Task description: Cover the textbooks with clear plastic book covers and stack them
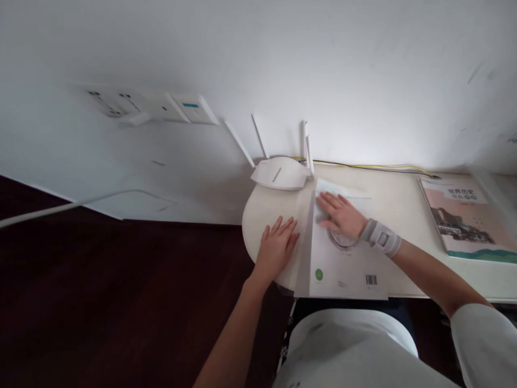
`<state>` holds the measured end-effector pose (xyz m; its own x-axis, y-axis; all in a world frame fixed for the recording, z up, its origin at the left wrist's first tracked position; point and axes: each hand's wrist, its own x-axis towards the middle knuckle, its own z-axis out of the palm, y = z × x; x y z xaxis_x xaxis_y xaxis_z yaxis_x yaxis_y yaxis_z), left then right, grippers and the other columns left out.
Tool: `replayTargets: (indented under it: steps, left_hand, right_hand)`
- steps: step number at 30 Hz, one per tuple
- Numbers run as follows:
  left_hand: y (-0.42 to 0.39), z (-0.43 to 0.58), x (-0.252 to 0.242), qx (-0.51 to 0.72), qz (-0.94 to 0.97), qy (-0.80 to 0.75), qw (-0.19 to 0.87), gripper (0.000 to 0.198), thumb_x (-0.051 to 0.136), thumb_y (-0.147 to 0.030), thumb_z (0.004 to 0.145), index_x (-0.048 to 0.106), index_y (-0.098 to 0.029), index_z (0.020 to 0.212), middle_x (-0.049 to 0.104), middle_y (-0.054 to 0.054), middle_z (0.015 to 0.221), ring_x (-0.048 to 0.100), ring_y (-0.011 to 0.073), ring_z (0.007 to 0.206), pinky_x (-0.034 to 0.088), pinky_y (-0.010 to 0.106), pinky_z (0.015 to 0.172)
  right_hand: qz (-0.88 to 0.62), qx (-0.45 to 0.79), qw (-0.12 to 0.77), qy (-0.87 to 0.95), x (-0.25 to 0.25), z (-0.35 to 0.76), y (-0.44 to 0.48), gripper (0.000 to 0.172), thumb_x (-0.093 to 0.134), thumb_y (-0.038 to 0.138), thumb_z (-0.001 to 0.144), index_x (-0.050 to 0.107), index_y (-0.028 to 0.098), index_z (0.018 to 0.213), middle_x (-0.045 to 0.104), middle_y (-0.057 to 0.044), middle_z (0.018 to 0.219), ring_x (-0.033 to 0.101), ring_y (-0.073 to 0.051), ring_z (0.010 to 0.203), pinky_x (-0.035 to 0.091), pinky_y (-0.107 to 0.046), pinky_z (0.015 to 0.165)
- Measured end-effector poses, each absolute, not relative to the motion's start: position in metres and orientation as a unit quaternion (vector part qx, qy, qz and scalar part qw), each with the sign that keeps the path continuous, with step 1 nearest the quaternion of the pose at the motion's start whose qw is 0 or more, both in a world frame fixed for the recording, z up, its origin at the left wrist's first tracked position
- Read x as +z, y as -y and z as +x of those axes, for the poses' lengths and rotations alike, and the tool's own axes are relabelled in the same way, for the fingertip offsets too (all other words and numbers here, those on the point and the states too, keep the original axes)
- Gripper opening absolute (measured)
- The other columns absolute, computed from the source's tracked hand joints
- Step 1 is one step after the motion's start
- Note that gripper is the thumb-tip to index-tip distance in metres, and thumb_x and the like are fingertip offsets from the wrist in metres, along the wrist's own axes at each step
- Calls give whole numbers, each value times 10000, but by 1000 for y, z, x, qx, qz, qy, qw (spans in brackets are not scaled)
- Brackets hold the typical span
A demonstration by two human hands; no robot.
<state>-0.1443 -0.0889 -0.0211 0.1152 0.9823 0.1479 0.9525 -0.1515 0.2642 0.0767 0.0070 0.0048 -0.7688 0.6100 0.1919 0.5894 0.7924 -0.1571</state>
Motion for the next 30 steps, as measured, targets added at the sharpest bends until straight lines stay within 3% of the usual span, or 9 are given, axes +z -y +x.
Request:
replayTargets:
  steps: [5, 7, 9, 12, 16, 19, 21, 24, 30]
  left_hand:
    - [84, -146, -19, 137, 737, -659, 63, 388, 345, -314, 906, 578, -174, 1183, 488, 102, 1356, 304, 339, 1328, 233, 595, 1035]
    - [81, -144, -15, 197, 719, -662, 77, 376, 351, -328, 899, 622, -158, 1098, 518, 126, 1323, 375, 332, 1288, 268, 563, 1036]
    - [76, -140, -7, 297, 677, -662, 123, 407, 342, -379, 902, 611, -146, 1098, 574, 142, 1249, 491, 290, 1190, 354, 484, 1009]
    - [65, -132, 3, 398, 578, -648, 298, 450, 404, -458, 867, 572, -141, 1138, 640, 128, 1109, 611, 240, 994, 480, 405, 883]
    - [50, -128, 0, 438, 421, -596, 525, 335, 561, -335, 766, 598, -113, 1014, 636, 139, 1089, 634, 217, 931, 519, 355, 802]
    - [48, -127, -8, 475, 352, -593, 547, 259, 545, -242, 744, 603, -128, 970, 633, 126, 1101, 639, 195, 910, 512, 350, 812]
    - [49, -126, -12, 480, 372, -607, 513, 249, 540, -234, 738, 619, -152, 960, 640, 100, 1106, 630, 194, 939, 500, 346, 834]
    - [50, -126, -11, 449, 434, -616, 480, 273, 585, -304, 716, 648, -172, 946, 670, 75, 1050, 616, 215, 969, 492, 333, 822]
    - [37, -127, -2, 380, 415, -591, 577, 380, 579, -471, 702, 669, -132, 848, 703, 102, 820, 649, 205, 747, 489, 295, 646]
  right_hand:
    - [-536, 43, 181, 823, -3, 160, -9, 486, 445, 375, 880, 473, 105, 1282, 423, -212, 1363, 373, -323, 1275, 318, -502, 1018]
    - [-597, 113, 190, 771, -11, 190, -4, 453, 492, 338, 851, 488, 110, 1243, 564, -198, 1194, 549, -288, 1088, 427, -456, 922]
    - [-635, 228, 202, 710, -17, 205, 3, 441, 497, 333, 847, 475, 120, 1233, 646, -135, 977, 642, -215, 813, 508, -379, 765]
    - [-640, 384, 234, 623, -17, 203, 12, 444, 516, 323, 831, 451, 139, 1230, 645, -76, 844, 621, -149, 600, 511, -287, 556]
    - [-602, 498, 285, 555, -11, 189, 15, 386, 596, 282, 757, 515, 146, 1110, 624, -32, 738, 585, -128, 550, 480, -246, 474]
    - [-549, 581, 282, 531, -8, 185, 14, 221, 638, 323, 707, 589, 141, 821, 572, 12, 583, 528, -100, 500, 444, -219, 463]
    - [-522, 621, 282, 512, -6, 184, 14, 233, 655, 363, 677, 585, 144, 715, 572, 14, 576, 517, -89, 509, 433, -210, 471]
    - [-512, 630, 325, 485, -4, 181, 15, 274, 680, 387, 632, 593, 149, 739, 608, 9, 657, 544, -98, 578, 445, -212, 510]
    - [-525, 597, 362, 486, -6, 175, 17, 305, 704, 397, 583, 568, 154, 708, 579, 28, 636, 528, -98, 588, 441, -210, 517]
